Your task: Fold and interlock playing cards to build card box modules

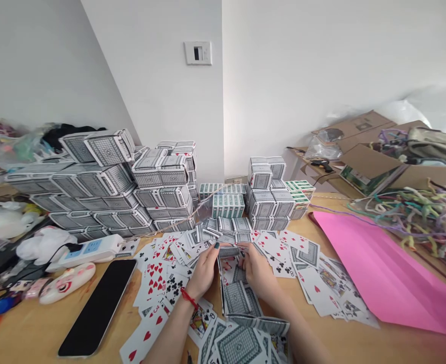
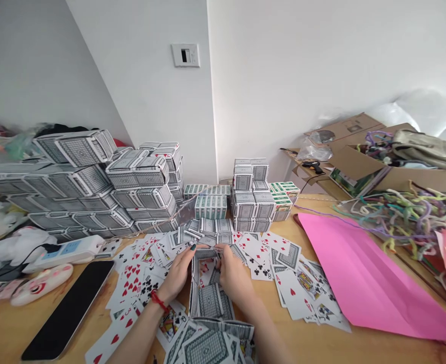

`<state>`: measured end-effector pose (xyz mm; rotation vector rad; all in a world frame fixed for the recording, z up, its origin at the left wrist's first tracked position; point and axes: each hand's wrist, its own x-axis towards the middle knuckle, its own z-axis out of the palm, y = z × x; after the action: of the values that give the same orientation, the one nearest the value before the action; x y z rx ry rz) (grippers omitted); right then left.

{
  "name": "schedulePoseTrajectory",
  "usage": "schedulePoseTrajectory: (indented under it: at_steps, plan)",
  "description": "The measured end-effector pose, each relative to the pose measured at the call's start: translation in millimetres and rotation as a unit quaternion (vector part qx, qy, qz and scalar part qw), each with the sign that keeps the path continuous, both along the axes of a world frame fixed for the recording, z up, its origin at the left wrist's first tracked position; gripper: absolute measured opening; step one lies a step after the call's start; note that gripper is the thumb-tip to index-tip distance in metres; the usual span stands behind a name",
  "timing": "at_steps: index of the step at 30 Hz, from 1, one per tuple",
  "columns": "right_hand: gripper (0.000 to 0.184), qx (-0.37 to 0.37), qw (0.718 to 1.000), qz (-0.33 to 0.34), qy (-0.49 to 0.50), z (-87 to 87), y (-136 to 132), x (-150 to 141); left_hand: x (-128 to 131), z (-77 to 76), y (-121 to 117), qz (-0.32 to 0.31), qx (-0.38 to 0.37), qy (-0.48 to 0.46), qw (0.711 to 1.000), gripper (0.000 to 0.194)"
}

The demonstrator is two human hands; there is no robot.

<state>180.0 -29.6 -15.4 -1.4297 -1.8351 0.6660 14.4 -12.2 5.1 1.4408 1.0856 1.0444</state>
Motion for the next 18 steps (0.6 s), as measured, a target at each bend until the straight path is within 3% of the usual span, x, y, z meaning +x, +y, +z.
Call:
schedulePoseTrajectory:
  at_steps: [12,18]
  plan:
    - [0.049,0.045,0.999,-0.019,0.005,-8.9,-2.0,-14.4,-0.6,-11.4,3.2,0.023,0.018,0.016,0.999,0.036]
    - [0.063,0.057,0.997,-0.033,-0.044,-13.6,-6.4,-23.3,-1.2,-10.8,3.3,0.016,0.015,0.02,1.0,0.038]
